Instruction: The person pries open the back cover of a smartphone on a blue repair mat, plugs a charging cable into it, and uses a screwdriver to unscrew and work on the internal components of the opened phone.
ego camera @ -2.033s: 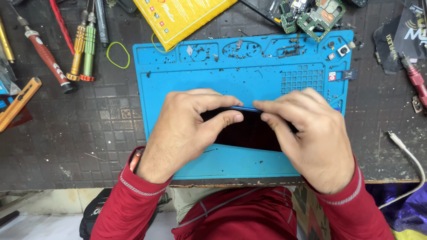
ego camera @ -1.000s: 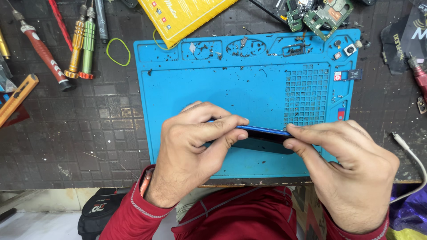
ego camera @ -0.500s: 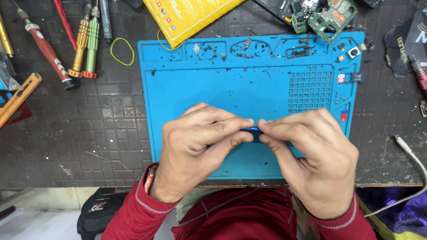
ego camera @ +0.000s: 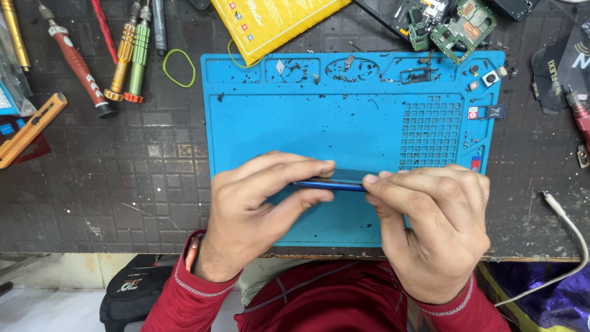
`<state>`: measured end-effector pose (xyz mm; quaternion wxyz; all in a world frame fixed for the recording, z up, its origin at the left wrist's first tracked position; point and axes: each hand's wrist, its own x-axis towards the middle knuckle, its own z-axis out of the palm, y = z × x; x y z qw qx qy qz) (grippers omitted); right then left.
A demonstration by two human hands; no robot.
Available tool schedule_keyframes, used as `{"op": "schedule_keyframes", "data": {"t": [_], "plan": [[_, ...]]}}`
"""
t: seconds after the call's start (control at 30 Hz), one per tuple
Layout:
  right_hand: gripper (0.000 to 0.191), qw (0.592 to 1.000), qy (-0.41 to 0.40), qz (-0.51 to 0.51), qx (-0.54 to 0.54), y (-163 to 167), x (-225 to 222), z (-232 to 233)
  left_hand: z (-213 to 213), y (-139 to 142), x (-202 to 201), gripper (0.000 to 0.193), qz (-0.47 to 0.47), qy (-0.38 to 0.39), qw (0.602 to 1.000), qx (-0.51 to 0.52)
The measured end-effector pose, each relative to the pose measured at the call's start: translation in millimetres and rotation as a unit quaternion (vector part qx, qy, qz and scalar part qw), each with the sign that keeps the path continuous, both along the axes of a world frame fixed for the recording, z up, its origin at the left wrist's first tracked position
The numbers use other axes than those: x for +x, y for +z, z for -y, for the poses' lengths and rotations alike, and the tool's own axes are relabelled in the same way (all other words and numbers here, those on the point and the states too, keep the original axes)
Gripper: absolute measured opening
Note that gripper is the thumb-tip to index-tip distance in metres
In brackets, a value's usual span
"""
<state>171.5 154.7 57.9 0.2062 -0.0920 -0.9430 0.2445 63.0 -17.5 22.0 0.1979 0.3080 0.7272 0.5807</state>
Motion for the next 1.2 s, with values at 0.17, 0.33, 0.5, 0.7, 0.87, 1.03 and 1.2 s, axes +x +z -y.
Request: {"op": "schedule_keyframes", "data": {"t": [0.17, 0.33, 0.5, 0.7, 0.87, 1.03, 1.2], "plan": [[0.028, 0.999, 0.039, 0.013, 0.035, 1.2, -2.6, -0.2, 2.0, -4.2, 2.1, 0.022, -0.047, 0.015, 0.999, -0.004], [0.028, 0.999, 0.044, 0.011, 0.029, -4.7, -0.8, 0.1, 0.7, -6.1, 4.1, 0.019, -0.075, 0.021, 0.997, 0.007], [0.030, 0.999, 0.045, 0.010, -0.001, -5.9, 1.1, -1.3, 2.9, -4.0, 5.3, 0.022, -0.076, 0.021, 0.997, 0.005], [0.039, 0.995, -0.074, 0.045, -0.057, 8.5, 15.1, -13.8, 2.4, -2.8, 3.5, 0.022, -0.085, 0.019, 0.996, 0.000], [0.028, 0.991, -0.070, 0.024, -0.110, -0.7, 31.3, -27.8, 1.5, -3.3, 6.4, 0.022, -0.086, 0.032, 0.996, -0.007], [0.023, 0.977, -0.070, 0.011, -0.203, -7.0, 40.3, -30.8, 1.2, -1.3, 8.5, 0.022, -0.095, 0.032, 0.995, -0.006], [0.023, 0.980, -0.077, 0.006, -0.183, -2.1, 36.1, -29.6, -5.3, 18.8, 0.7, 0.022, -0.142, 0.001, 0.989, -0.035]]}}
